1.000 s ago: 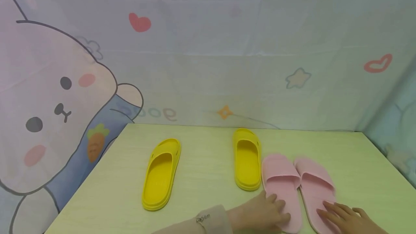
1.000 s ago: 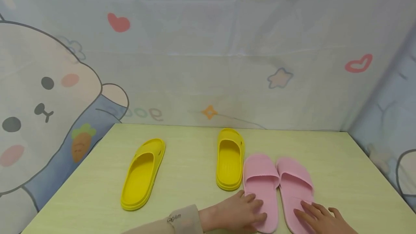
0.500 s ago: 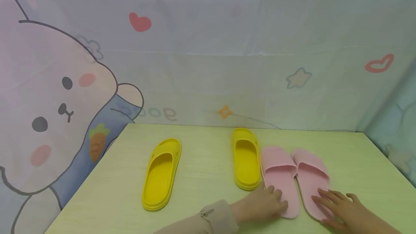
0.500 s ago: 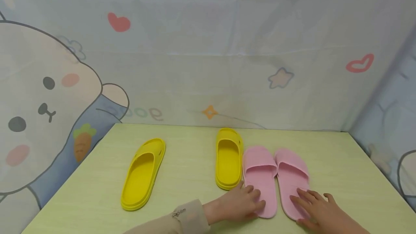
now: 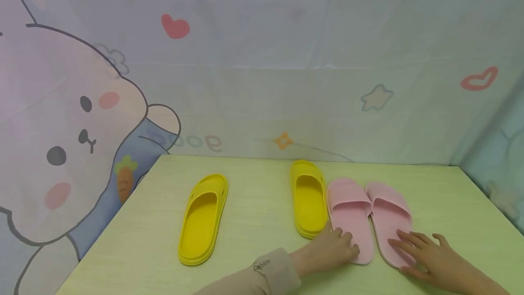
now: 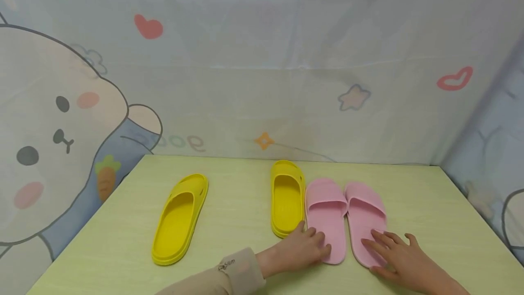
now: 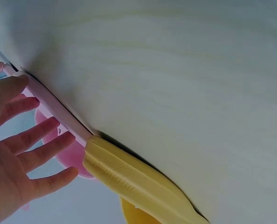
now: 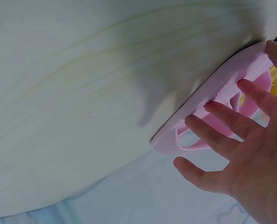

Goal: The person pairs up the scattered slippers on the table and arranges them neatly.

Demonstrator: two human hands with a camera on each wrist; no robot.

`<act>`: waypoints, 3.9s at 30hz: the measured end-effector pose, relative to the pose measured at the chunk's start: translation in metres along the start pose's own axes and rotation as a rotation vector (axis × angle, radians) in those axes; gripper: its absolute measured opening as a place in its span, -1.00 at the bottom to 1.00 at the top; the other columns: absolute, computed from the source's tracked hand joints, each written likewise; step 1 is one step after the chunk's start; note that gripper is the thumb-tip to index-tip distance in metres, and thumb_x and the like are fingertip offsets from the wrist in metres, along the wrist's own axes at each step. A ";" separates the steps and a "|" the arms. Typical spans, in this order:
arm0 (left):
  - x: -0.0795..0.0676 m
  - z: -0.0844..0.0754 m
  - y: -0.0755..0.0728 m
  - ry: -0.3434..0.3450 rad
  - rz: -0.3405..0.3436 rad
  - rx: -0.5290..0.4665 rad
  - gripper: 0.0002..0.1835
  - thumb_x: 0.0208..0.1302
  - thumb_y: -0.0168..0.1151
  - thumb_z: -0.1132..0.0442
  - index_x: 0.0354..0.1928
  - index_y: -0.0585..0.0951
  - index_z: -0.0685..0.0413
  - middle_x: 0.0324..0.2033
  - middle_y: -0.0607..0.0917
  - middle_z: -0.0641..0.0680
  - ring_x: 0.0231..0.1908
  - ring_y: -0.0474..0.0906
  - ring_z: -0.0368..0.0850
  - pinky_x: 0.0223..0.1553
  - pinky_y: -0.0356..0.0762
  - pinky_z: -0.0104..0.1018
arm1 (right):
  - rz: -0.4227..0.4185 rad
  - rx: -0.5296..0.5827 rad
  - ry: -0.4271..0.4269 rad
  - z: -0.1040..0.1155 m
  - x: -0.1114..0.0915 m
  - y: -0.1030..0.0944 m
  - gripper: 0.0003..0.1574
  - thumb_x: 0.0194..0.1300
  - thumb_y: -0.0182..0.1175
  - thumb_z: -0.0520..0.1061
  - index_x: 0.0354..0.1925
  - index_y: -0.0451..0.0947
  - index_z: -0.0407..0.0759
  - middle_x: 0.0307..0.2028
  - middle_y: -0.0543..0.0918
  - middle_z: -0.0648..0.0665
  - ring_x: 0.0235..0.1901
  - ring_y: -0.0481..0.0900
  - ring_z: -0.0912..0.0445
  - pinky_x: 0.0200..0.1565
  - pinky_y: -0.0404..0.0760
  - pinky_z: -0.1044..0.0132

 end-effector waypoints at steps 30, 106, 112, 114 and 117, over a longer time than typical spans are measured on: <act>-0.031 0.019 -0.012 0.005 0.067 -0.168 -0.73 0.27 -0.02 -0.02 0.00 0.45 -0.33 -0.01 0.49 -0.17 -0.01 0.41 -0.25 0.08 0.36 -0.20 | 0.078 0.113 0.012 0.011 0.029 -0.005 -0.49 -0.09 0.30 0.20 -0.11 0.53 0.16 -0.12 0.59 0.02 -0.15 0.49 0.06 -0.26 0.39 0.01; -0.237 0.229 0.042 -0.547 -0.207 -0.302 -0.56 0.23 0.08 0.14 0.15 0.42 0.08 0.12 0.45 0.22 0.06 0.42 0.17 0.01 0.36 0.09 | 0.196 0.313 0.236 0.040 0.236 0.043 -0.52 0.33 -0.09 -0.01 0.18 0.31 -0.10 0.26 0.26 -0.24 0.17 0.30 -0.20 -0.06 0.27 -0.29; -0.239 0.222 0.048 -0.517 -0.183 -0.293 -0.54 0.23 0.08 0.15 0.18 0.39 0.06 0.10 0.47 0.20 0.07 0.44 0.11 -0.01 0.38 0.06 | 0.296 0.336 0.273 0.039 0.231 0.055 -0.50 0.35 -0.14 0.02 0.21 0.27 -0.07 0.29 0.20 -0.26 0.20 0.24 -0.24 0.01 0.13 -0.40; -0.240 0.220 0.049 -0.515 -0.182 -0.300 -0.53 0.23 0.07 0.14 0.19 0.38 0.06 0.11 0.46 0.21 0.07 0.44 0.11 -0.01 0.39 0.05 | 0.322 0.338 0.274 0.039 0.230 0.058 -0.50 0.35 -0.14 0.01 0.22 0.25 -0.06 0.28 0.22 -0.27 0.19 0.26 -0.25 0.02 0.10 -0.42; -0.241 0.217 0.050 -0.522 -0.187 -0.339 -0.52 0.25 0.05 0.15 0.21 0.36 0.06 0.15 0.41 0.24 0.08 0.42 0.15 0.01 0.39 0.06 | 0.343 0.321 0.259 0.040 0.228 0.061 -0.49 0.35 -0.13 0.01 0.24 0.23 -0.05 0.25 0.28 -0.27 0.14 0.32 -0.25 0.02 0.11 -0.42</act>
Point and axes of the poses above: each hand's wrist, its own x-axis towards the middle knuckle, its own y-axis out of the palm, z = x × y, the point moved 7 cm from there along x, towards the middle knuckle
